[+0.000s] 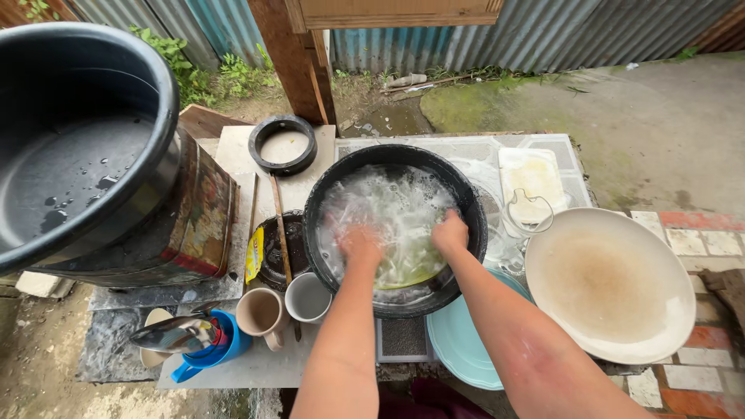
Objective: The person washes various dishes including plates, bowls, cups, and a cutting board by hand in a basin of soapy water, scrubbing each item with a sponge.
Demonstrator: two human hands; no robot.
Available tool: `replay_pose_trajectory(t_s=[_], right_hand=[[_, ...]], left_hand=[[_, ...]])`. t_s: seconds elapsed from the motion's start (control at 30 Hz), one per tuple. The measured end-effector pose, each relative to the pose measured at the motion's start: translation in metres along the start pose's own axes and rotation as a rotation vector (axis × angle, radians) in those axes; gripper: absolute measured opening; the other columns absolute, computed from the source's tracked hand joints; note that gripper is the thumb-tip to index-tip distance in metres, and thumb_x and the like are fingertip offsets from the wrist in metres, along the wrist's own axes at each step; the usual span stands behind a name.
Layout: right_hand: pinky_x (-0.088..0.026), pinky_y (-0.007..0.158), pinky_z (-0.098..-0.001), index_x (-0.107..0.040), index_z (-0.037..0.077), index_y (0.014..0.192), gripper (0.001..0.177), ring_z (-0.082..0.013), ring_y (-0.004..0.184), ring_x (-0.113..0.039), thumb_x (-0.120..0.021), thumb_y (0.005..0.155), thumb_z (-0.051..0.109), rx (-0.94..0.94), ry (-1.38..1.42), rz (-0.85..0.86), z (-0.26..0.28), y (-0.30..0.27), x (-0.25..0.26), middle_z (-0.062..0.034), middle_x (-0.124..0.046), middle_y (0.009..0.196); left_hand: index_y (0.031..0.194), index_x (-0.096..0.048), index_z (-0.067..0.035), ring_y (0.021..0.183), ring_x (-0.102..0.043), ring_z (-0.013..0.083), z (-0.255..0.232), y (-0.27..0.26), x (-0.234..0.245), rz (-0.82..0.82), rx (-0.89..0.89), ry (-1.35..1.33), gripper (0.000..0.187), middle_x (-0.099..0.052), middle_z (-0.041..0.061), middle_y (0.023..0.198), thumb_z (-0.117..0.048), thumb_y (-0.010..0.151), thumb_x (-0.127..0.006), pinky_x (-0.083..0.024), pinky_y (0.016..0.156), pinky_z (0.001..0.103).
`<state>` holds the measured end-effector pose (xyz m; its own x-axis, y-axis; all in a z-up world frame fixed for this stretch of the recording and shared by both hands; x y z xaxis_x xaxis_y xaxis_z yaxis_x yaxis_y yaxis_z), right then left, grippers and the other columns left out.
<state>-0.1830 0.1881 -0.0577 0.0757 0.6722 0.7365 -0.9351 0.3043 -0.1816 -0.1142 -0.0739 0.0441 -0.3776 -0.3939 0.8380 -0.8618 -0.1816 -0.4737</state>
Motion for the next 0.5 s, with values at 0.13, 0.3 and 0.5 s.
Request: replay_pose_trajectory(t_s=[0.13,0.3,0.5], right_hand=[[-0.053,0.095,-0.0485,-0.062,0.005,0.125,0.043,-0.0466,0.108,-0.067,-0.054,0.083,0.007,-0.048,0.079,-0.001,0.000,-0.006,0.005,-0.0300,-0.069,0.113],[-0.051,0.095,-0.0476,-0.061,0.003,0.125,0.043,-0.0457,0.109,-0.066,-0.057,0.082,0.007,0.009,0.068,-0.010,0.008,-0.008,0.009,-0.0290,-0.069,0.113],[-0.054,0.094,-0.0472,-0.062,0.006,0.130,0.046,-0.0430,0.110,-0.069,-0.052,0.085,0.004,-0.138,0.160,0.085,0.005,-0.022,0.007,-0.0271,-0.070,0.119]], left_hand=[[0.134,-0.061,-0.004,0.123,-0.061,0.0341,-0.037,-0.010,-0.007,0.007,-0.096,0.032,0.067,-0.061,0.021,0.135,-0.049,0.086,-0.067,-0.048,0.107,0.041],[0.130,-0.069,0.002,0.110,-0.078,0.0270,-0.009,0.001,-0.026,0.178,0.086,-0.022,0.055,-0.079,0.017,0.122,-0.039,0.101,-0.046,-0.063,0.094,0.043],[0.139,-0.055,0.000,0.123,-0.062,0.0311,-0.011,0.014,-0.020,0.016,-0.022,0.090,0.057,-0.061,0.020,0.137,-0.036,0.095,-0.053,-0.054,0.099,0.045]])
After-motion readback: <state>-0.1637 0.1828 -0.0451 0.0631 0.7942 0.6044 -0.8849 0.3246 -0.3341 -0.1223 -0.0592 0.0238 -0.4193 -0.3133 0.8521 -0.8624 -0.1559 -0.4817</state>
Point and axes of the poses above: each hand's wrist, its own y-axis towards the middle knuckle, its own x-axis out of the back of the hand, z = x × y, the point moved 10 cm from there along y, towards the middle knuckle
